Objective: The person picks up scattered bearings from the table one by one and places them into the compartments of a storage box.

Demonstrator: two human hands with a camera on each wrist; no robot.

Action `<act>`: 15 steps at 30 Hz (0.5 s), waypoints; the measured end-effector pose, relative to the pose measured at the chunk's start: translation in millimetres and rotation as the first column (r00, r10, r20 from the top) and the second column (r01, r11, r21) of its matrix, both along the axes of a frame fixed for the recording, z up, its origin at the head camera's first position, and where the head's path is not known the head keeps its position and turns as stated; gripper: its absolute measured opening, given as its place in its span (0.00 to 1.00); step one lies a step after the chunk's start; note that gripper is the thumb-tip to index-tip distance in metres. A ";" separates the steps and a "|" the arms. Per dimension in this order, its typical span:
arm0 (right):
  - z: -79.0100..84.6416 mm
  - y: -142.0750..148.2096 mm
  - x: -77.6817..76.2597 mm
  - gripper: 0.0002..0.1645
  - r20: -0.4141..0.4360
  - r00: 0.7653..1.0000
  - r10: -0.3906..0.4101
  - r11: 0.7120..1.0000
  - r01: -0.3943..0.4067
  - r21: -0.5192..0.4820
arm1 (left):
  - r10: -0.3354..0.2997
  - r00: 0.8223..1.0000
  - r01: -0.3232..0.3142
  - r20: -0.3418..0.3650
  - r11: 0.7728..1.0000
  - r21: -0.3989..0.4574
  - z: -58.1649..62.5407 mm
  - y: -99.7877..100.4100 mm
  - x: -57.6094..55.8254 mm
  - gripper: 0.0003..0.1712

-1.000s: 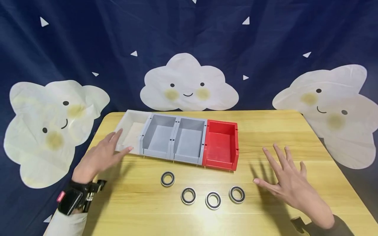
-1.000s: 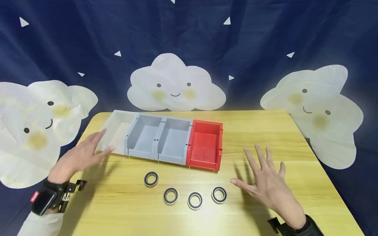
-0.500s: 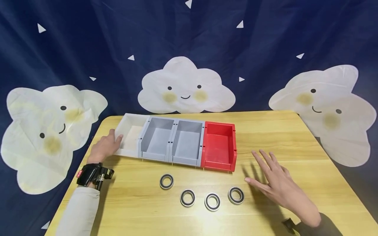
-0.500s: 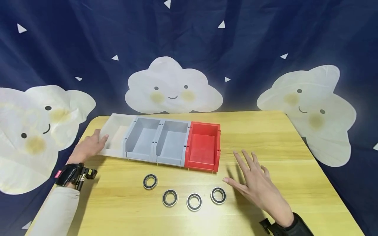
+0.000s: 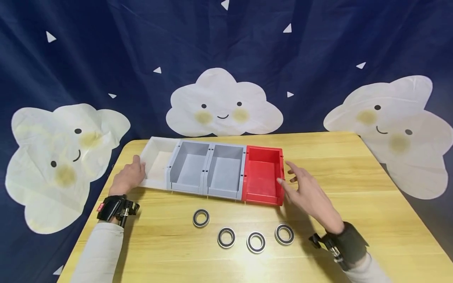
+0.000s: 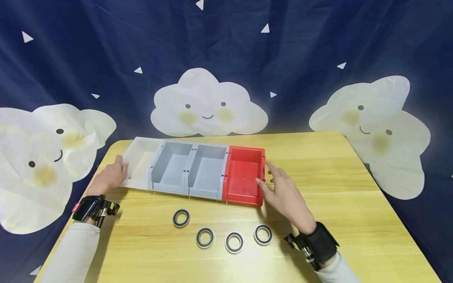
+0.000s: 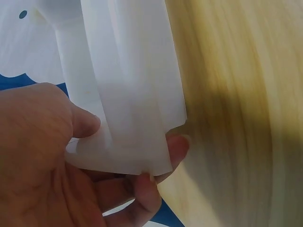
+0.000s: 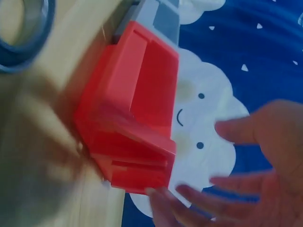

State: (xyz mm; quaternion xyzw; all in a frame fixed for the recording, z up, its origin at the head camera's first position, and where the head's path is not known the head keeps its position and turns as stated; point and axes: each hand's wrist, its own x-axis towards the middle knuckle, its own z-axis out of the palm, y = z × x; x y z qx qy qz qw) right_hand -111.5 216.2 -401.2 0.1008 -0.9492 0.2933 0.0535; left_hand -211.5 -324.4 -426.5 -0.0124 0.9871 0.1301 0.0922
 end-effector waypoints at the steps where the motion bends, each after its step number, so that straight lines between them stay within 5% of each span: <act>1: -0.5 -2.1 -6.6 0.44 0.013 0.999 -0.034 0.999 0.034 -0.003 | 0.005 1.000 -0.005 0.002 1.000 0.002 -0.8 0.4 -0.1 0.22; 7: -11.3 -13.3 -37.4 0.55 0.215 0.963 -0.163 0.986 0.154 0.058 | 0.046 0.999 -0.046 0.016 0.999 0.007 -3.8 7.1 0.3 0.22; 15: -28.0 -25.1 -55.6 0.38 0.243 0.951 -0.189 0.982 0.178 0.067 | 0.108 0.994 -0.108 0.008 0.994 -0.003 -4.4 11.1 2.2 0.24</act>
